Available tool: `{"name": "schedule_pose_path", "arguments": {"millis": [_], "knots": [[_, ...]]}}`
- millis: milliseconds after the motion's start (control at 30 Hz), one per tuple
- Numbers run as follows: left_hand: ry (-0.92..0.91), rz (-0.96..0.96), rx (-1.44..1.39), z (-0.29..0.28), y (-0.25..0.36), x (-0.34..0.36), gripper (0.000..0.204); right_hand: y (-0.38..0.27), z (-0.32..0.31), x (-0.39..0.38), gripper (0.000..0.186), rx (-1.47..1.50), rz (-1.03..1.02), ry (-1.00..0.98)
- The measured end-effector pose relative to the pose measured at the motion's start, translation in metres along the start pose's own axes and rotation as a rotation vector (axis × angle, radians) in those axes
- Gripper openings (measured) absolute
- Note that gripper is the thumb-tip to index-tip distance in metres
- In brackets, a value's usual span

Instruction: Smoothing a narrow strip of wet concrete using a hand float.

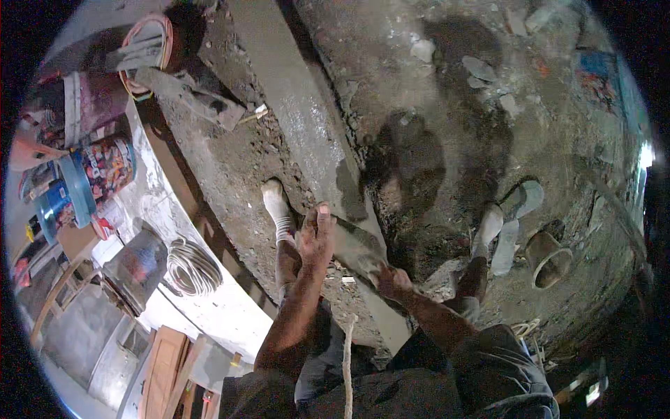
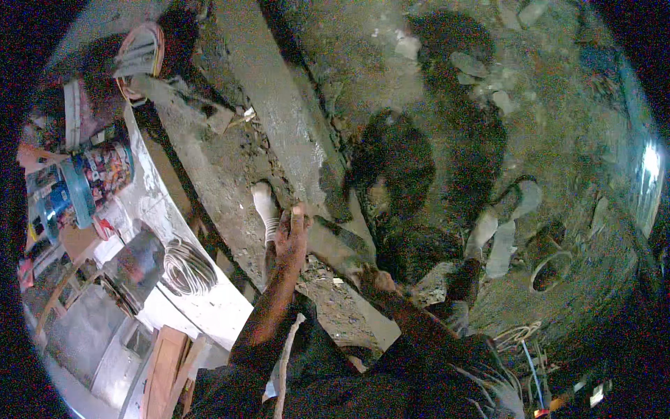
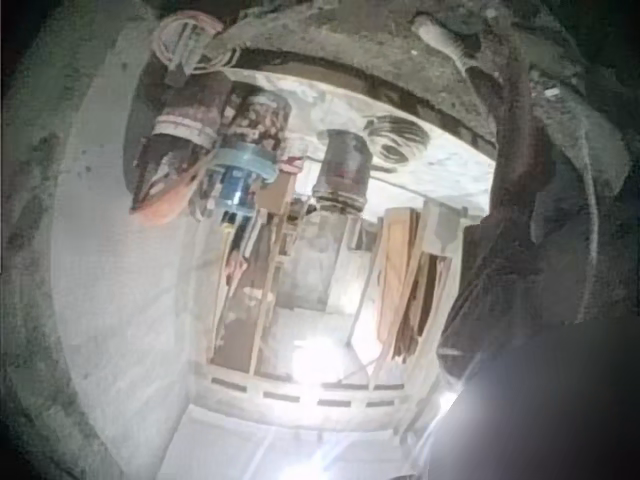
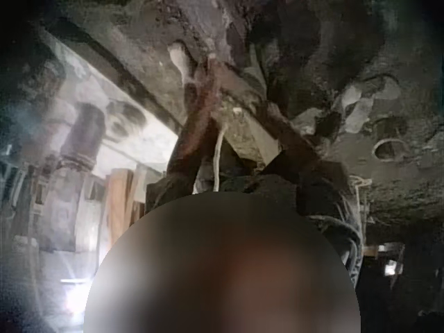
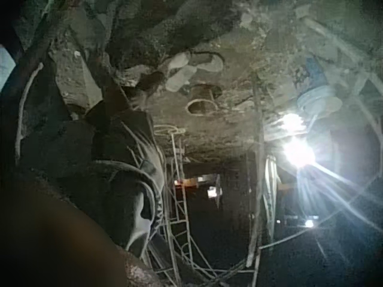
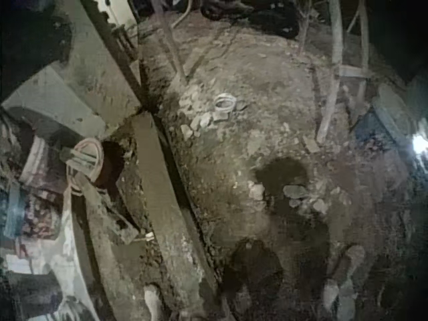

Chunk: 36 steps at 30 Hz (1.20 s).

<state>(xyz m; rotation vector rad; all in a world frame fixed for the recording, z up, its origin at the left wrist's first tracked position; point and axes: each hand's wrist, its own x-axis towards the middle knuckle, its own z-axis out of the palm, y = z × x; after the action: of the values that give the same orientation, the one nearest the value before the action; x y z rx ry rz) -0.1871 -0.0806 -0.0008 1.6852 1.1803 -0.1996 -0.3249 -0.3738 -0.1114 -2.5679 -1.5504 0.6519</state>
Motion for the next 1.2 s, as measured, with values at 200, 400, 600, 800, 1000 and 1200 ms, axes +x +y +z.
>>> {"name": "schedule_pose_path", "arguments": {"millis": [200, 400, 600, 800, 1000, 1200], "knots": [[-0.013, 0.104, -0.169, 0.011, 0.047, -0.022, 0.038, 0.094, -0.131, 0.053, 0.059, 1.157, 0.536, -0.26], [-0.086, 0.054, -0.146, -0.008, 0.148, -0.079, 0.05, 0.251, -0.38, 0.093, 0.026, 0.992, 0.263, 0.347], [0.017, 0.047, -0.191, -0.02, 0.174, -0.153, 0.052, 0.282, -0.445, 0.041, 0.037, 1.549, 0.546, 0.783], [-0.083, 0.157, -0.166, -0.043, 0.111, -0.15, 0.046, 0.222, -0.362, -0.015, 0.035, 1.385, 1.098, 0.562], [-0.046, -0.101, -0.416, -0.16, 0.019, -0.102, 0.039, 0.096, -0.31, -0.03, 0.037, 0.723, 1.372, -0.05], [-0.008, -0.019, -0.333, -0.23, 0.033, -0.071, 0.041, 0.047, -0.264, -0.015, 0.034, 1.569, 0.707, 0.467]]}}
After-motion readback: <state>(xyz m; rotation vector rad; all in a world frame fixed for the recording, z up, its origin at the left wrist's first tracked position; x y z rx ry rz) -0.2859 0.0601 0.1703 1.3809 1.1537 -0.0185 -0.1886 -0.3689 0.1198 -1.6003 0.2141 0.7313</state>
